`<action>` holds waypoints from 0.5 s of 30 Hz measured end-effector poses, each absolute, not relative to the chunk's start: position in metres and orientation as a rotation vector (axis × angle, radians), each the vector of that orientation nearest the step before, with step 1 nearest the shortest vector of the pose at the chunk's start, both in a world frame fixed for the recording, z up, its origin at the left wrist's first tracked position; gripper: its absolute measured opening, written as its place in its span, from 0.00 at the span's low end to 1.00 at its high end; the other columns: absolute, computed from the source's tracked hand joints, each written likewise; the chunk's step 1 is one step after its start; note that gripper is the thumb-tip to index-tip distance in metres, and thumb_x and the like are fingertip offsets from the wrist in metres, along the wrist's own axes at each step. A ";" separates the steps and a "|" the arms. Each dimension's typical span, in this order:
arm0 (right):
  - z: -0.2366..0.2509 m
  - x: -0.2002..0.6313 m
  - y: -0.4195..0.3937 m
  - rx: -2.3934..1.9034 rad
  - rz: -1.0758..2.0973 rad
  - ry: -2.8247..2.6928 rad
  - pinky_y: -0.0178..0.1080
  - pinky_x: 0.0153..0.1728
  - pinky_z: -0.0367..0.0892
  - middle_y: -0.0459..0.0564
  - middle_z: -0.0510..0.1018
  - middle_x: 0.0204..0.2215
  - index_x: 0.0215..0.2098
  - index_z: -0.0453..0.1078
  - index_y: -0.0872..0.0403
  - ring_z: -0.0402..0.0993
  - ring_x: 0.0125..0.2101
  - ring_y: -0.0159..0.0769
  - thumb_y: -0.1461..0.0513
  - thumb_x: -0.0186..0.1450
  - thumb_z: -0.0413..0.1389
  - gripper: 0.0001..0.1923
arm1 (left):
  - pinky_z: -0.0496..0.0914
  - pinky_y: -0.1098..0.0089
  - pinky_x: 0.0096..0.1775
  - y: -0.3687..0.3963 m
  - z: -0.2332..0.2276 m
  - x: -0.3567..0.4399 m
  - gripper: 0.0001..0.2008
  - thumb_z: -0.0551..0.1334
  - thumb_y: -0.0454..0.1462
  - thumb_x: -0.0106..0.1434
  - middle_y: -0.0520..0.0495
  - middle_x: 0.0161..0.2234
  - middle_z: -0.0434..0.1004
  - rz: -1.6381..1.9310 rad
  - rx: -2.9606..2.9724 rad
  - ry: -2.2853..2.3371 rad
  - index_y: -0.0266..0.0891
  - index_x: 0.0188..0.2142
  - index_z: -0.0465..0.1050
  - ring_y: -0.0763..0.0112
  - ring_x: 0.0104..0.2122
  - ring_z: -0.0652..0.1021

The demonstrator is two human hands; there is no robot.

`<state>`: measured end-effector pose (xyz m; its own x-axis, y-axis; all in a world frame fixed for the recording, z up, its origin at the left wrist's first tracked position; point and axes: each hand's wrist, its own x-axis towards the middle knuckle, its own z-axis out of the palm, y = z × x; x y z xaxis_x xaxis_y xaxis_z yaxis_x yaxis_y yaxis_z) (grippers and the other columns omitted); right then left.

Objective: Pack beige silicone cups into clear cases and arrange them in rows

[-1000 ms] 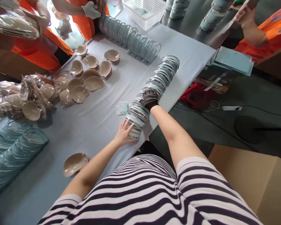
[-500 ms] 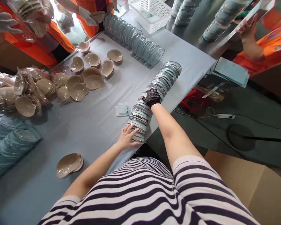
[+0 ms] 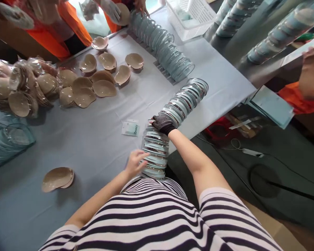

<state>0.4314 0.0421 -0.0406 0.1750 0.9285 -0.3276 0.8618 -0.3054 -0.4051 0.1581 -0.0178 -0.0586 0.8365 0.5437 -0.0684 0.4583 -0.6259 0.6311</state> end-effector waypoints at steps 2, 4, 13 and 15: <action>-0.042 0.436 0.051 -2.227 0.856 -1.687 0.40 0.49 0.66 0.56 0.80 0.45 0.49 0.73 0.53 0.76 0.44 0.42 0.51 0.72 0.44 0.22 | 0.62 0.61 0.59 0.020 -0.049 0.203 0.24 0.49 0.49 0.70 0.41 0.56 0.72 0.304 2.300 0.883 0.46 0.60 0.70 0.60 0.57 0.69; -0.048 0.437 0.055 -2.145 0.869 -1.491 0.38 0.48 0.67 0.55 0.80 0.45 0.49 0.72 0.53 0.76 0.45 0.38 0.55 0.74 0.38 0.23 | 0.59 0.61 0.61 0.061 -0.045 0.255 0.27 0.49 0.47 0.71 0.39 0.64 0.63 0.396 2.285 1.005 0.41 0.65 0.61 0.59 0.63 0.63; -0.109 0.447 -0.044 -2.146 1.046 -0.849 0.44 0.58 0.63 0.56 0.69 0.60 0.63 0.59 0.52 0.66 0.59 0.39 0.62 0.70 0.39 0.24 | 0.68 0.69 0.46 0.101 -0.054 0.318 0.19 0.51 0.44 0.71 0.47 0.43 0.81 -0.056 2.285 0.940 0.44 0.48 0.79 0.64 0.45 0.77; -0.124 0.457 -0.047 -2.128 1.267 -0.921 0.45 0.55 0.65 0.57 0.72 0.57 0.61 0.60 0.53 0.69 0.55 0.42 0.63 0.69 0.41 0.24 | 0.68 0.69 0.45 0.098 -0.052 0.311 0.18 0.51 0.44 0.71 0.47 0.42 0.81 -0.070 2.276 0.950 0.44 0.47 0.79 0.65 0.44 0.77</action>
<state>0.4570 -0.0470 -0.1241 0.3401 0.7564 -0.5586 0.2975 -0.6501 -0.6992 0.3107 0.0982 -0.0523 0.7344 0.6151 -0.2869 0.6504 -0.5170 0.5565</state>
